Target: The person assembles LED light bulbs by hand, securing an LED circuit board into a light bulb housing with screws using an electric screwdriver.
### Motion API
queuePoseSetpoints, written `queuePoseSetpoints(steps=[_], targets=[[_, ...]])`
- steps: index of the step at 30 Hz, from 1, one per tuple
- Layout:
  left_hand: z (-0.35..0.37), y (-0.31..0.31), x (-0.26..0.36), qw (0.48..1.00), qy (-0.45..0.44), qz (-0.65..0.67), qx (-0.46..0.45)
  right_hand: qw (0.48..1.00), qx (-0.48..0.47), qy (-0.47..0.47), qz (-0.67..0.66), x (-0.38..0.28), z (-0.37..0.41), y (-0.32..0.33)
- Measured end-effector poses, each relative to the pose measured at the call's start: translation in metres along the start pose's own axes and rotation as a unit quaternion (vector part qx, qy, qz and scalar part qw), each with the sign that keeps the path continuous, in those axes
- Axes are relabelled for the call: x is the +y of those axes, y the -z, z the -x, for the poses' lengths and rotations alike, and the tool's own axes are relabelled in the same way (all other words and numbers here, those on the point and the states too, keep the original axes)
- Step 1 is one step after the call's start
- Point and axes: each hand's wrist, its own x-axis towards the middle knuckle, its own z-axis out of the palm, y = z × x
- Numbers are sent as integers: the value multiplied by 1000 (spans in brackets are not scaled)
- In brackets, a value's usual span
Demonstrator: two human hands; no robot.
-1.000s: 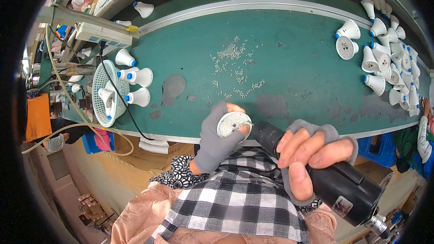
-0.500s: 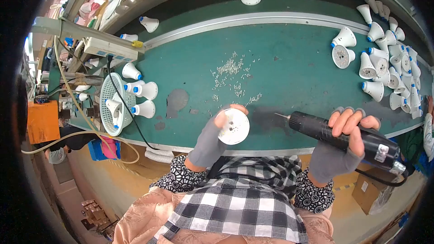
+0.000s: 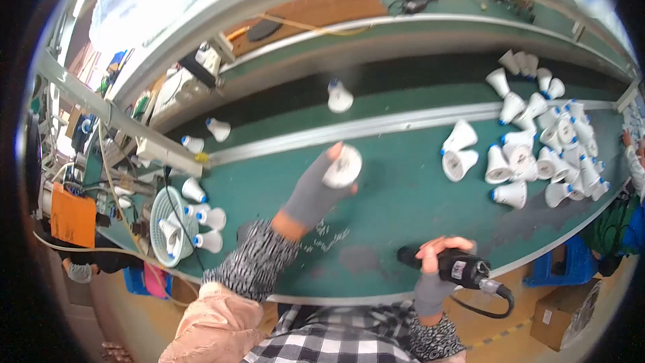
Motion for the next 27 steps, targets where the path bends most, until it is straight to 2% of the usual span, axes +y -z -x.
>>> queuePoseSetpoints(steps=[4,6,8,9,10,11,12,13,14,15,16,17,19,21,22,25,27], targets=[[-152,-30,-1,996,-45,-55,62,996,59,-63,-6,-5,-1,-2],[-260,-8,-45,958,-127,-259,11,997,58,-48,-12,-3,-2,-2],[-269,-25,-33,939,-104,-324,59,997,60,-48,-2,-3,-2,-2],[-225,-63,3,964,-4,-220,152,998,49,-40,3,-1,-1,2],[-238,-42,2,896,-95,-431,60,999,38,-32,9,2,1,7],[-223,-33,19,711,-195,-675,25,999,30,-23,14,4,1,9],[-199,-33,41,512,-220,-830,26,999,23,-25,5,1,0,7],[-196,-19,51,328,-225,-917,22,999,30,-21,3,3,0,7],[-216,10,44,240,-201,-949,40,999,36,-19,3,4,-1,8],[-212,15,49,186,-89,-978,35,999,39,-17,5,5,-1,10],[-223,34,47,142,-50,-988,36,998,62,-29,-5,5,-3,9],[-240,50,36,44,38,-997,56,998,61,-28,-10,5,-5,9],[-228,49,71,158,196,-967,-30,997,62,-30,-19,3,-5,9],[-192,74,85,257,12,-965,52,997,60,-28,-27,0,-3,7],[-181,98,86,316,-51,-946,53,997,62,-26,-29,-3,-1,5],[-99,86,89,605,-92,-790,45,999,17,-38,-26,-6,2,-2],[-42,76,66,766,-177,-618,7,996,-3,-88,-27,-8,4,-14]])
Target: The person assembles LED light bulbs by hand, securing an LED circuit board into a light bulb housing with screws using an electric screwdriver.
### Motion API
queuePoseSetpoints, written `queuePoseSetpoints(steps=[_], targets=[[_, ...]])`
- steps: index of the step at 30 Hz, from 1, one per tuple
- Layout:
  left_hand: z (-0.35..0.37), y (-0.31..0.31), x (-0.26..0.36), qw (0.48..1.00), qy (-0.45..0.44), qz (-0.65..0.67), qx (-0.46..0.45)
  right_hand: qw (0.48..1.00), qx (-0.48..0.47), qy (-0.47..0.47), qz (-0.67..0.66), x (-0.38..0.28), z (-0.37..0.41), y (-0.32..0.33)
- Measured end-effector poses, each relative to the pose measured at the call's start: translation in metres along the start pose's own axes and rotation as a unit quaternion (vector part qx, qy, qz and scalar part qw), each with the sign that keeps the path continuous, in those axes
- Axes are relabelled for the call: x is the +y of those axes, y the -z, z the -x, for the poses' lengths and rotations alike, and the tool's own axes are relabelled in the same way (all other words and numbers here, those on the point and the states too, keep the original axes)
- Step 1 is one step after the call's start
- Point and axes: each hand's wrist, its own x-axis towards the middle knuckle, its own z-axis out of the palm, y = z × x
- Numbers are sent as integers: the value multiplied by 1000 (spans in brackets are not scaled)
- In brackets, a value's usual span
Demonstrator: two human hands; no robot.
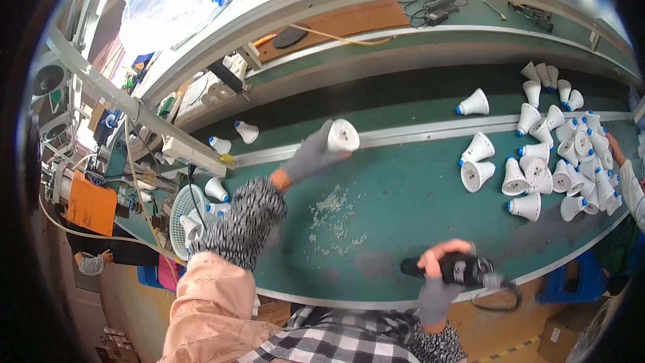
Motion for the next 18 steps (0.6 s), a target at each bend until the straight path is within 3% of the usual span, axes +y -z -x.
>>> queuePoseSetpoints(steps=[2,4,5,7,10,15,18], targets=[[57,-24,17,989,-21,142,34,994,-69,-70,-37,-2,-3,-14],[110,-40,40,996,1,52,74,977,-114,-163,-73,-3,-2,-32],[124,-37,59,994,48,95,24,969,-130,-194,-77,-2,1,-41],[153,-48,66,983,44,176,22,950,-161,-254,-87,0,10,-54],[181,-70,57,976,-6,214,45,930,-228,-282,-56,6,29,-57],[209,-69,70,965,-23,261,17,937,-241,-250,-44,9,51,-57],[220,-63,79,928,-48,368,17,936,-259,-237,0,6,55,-52]])
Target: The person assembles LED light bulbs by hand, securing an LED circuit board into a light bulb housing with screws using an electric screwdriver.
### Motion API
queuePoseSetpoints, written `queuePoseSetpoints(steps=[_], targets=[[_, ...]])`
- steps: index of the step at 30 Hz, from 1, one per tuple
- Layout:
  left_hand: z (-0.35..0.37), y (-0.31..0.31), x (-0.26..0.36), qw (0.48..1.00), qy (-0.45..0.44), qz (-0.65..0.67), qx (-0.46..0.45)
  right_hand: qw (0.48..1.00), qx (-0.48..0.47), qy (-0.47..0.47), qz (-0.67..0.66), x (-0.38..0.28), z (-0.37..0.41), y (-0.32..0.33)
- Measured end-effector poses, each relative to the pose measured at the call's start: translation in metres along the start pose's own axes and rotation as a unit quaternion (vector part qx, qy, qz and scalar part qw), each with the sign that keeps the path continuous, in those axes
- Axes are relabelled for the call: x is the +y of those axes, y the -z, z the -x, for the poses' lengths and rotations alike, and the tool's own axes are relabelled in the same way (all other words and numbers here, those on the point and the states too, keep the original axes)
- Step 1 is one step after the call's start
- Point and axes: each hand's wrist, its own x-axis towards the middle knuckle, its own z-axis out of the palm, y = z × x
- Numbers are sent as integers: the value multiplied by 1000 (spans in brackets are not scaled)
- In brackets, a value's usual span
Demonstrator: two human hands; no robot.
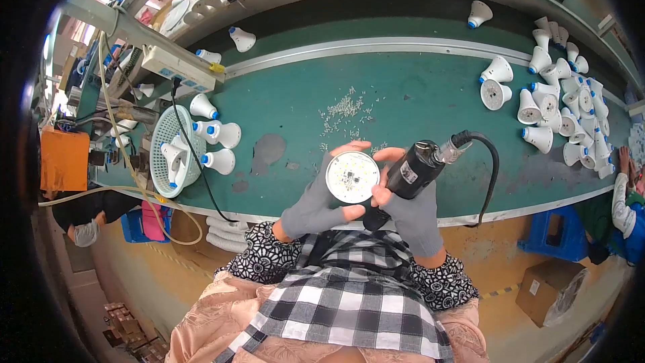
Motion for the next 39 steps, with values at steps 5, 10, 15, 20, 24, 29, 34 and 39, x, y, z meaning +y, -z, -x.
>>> queuePoseSetpoints(steps=[5,10,15,20,24,29,34,39], targets=[[9,-14,11,978,145,128,81,1000,-9,-3,12,1,7,-5],[22,-19,-1,877,265,374,143,999,44,24,3,-7,16,-7],[40,1,-9,815,290,459,201,956,125,260,-52,-24,-6,11],[37,0,-12,845,286,380,243,922,219,294,-125,-6,-38,8],[37,-2,-20,838,313,374,244,914,248,305,-100,7,-61,0],[35,1,-26,828,335,381,238,921,258,282,-81,16,-77,-2],[30,5,-25,828,345,364,252,925,264,262,-74,22,-84,-1],[28,9,-25,846,341,336,234,928,268,252,-60,20,-84,0]])
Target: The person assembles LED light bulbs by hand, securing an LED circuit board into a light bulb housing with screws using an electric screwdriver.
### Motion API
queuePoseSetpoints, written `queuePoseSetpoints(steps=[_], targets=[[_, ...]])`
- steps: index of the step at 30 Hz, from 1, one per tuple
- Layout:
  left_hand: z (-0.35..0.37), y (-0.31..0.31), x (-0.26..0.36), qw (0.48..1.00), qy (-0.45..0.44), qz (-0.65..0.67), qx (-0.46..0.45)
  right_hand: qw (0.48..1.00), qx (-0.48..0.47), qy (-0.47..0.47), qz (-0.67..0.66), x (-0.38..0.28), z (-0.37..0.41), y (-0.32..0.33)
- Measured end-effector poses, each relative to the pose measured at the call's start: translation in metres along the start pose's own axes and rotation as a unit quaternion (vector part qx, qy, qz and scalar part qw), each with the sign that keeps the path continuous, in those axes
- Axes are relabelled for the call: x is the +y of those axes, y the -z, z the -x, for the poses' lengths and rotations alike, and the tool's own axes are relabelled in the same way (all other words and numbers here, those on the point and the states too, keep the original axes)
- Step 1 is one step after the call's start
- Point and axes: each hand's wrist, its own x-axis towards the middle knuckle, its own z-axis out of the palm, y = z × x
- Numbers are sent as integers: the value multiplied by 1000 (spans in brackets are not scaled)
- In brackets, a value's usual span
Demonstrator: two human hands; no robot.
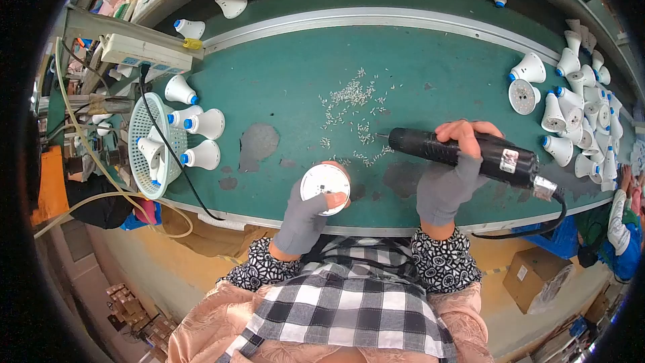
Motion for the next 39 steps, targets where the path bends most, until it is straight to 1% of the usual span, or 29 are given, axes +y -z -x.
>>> queuePoseSetpoints(steps=[2,3,5,8,11,14,17,20,23,26,29,32,35,39], targets=[[0,0,5,999,-2,-41,-19,1000,-3,0,-12,-6,-1,2],[-1,-1,7,992,-57,-108,-37,1000,-4,-3,-19,-12,-2,3],[-6,-6,9,953,-167,-240,-74,999,-6,-16,-48,-23,-4,9],[-5,-15,15,902,-232,-348,-105,994,5,-45,-101,-42,-3,13],[-2,-19,14,903,-227,-328,-156,986,-4,-79,-150,-58,-3,20],[5,-24,18,928,-171,-261,-204,977,-5,-101,-190,-68,0,26],[9,-25,17,922,-172,-266,-221,975,-4,-106,-193,-74,4,28],[16,-30,16,917,-191,-290,-196,971,-6,-112,-209,-77,6,31],[19,-31,13,879,-251,-361,-183,970,4,-113,-216,-83,9,29],[21,-31,8,858,-283,-394,-168,966,-4,-108,-236,-86,11,32],[22,-31,6,840,-301,-420,-162,963,-11,-109,-245,-89,12,31],[24,-31,7,837,-296,-433,-159,962,-36,-108,-247,-88,11,35],[25,-33,8,830,-295,-447,-156,965,-23,-109,-236,-88,12,33],[24,-33,8,813,-314,-467,-151,969,-41,-101,-220,-86,10,38]])
